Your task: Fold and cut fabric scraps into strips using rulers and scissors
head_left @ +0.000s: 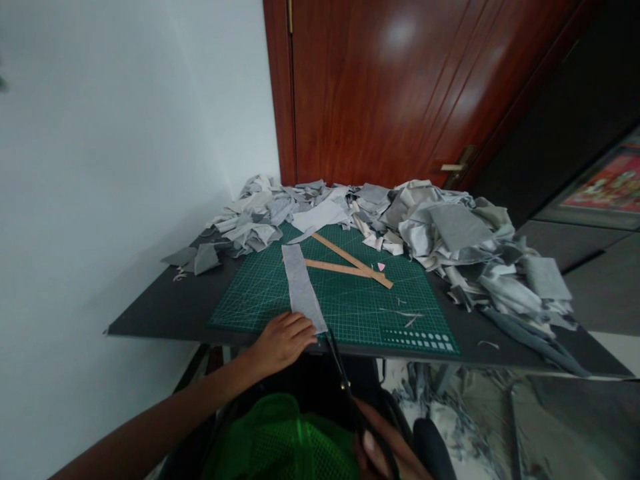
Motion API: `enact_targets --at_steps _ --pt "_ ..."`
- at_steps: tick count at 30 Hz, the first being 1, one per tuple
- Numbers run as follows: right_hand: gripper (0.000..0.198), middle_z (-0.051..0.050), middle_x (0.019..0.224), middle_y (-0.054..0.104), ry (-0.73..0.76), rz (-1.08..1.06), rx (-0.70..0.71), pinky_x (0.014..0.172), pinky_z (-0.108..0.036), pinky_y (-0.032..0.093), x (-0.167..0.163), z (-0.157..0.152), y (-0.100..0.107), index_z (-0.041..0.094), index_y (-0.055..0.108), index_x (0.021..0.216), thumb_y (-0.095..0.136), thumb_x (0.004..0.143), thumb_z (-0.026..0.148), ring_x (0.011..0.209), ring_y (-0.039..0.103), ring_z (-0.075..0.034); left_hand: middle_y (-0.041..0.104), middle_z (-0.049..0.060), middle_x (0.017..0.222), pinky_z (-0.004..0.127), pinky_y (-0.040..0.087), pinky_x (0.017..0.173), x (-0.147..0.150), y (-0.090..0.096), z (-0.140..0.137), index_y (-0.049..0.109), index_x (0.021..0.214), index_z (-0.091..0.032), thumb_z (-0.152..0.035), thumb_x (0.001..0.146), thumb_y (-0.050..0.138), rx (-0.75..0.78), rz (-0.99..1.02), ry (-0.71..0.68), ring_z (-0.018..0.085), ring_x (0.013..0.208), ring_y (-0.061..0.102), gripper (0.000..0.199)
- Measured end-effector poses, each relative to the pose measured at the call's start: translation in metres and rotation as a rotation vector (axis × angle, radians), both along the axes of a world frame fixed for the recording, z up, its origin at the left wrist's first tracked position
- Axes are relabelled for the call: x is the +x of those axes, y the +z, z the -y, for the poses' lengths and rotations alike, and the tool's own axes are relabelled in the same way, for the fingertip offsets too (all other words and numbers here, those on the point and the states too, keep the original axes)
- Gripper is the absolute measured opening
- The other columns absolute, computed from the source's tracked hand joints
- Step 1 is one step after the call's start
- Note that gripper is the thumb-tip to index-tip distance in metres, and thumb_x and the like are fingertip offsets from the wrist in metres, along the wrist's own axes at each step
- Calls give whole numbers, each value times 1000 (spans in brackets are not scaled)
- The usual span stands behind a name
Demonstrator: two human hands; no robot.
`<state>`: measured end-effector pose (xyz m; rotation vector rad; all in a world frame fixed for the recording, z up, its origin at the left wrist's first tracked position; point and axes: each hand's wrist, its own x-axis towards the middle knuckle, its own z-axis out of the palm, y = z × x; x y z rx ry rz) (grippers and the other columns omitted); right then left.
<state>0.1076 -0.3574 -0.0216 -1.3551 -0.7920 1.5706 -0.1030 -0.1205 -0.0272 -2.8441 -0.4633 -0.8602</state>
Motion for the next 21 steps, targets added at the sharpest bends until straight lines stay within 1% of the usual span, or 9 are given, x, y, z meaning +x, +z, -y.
enact_targets --at_steps 2,3,6,9,13,17,21 --pt "92 -3 81 63 -12 -42 -52 66 -31 49 -7 -2 2 21 58 146 68 77 81 69 60 -18 73 8 107 36 49 85 1 3 -1 68 111 -17 -35 102 62 -38 -5 14 23 99 65 21" --pt "94 -3 81 63 -15 -57 -70 64 -30 48 -10 -3 2 21 56 148 69 77 81 67 59 -17 73 7 107 37 50 86 2 4 -1 69 111 -18 -35 101 64 -59 -22 14 23 99 64 21" --pt "98 -1 77 62 9 -77 -91 57 -27 45 -17 -8 4 22 50 151 70 75 82 59 55 -14 73 4 100 35 50 85 3 7 -1 71 104 -20 -27 99 66 -128 -78 0 21 92 64 10" --pt "103 2 73 60 23 -74 -124 53 -24 42 -21 -14 4 21 46 153 69 74 83 55 53 -12 73 4 100 35 51 86 3 7 0 72 104 -20 -27 100 66 -158 -78 -7 20 93 64 11" --pt "111 2 74 62 2 -15 -155 48 -22 39 -25 -19 3 19 39 154 70 71 86 52 51 -11 73 4 100 35 50 84 2 4 -1 72 104 -19 -30 101 64 -165 -40 -15 21 93 64 14" --pt "113 3 73 61 -22 23 -164 47 -22 39 -28 -20 4 20 38 154 70 69 87 53 51 -12 73 3 99 35 50 83 3 2 0 71 104 -19 -32 102 63 -175 -41 -18 21 91 64 15" --pt "106 3 73 61 -26 27 -160 48 -22 37 -29 -20 5 22 42 152 71 71 84 52 50 -11 74 4 99 34 50 83 3 2 0 71 103 -20 -31 103 62 -187 -43 -18 20 91 65 15"
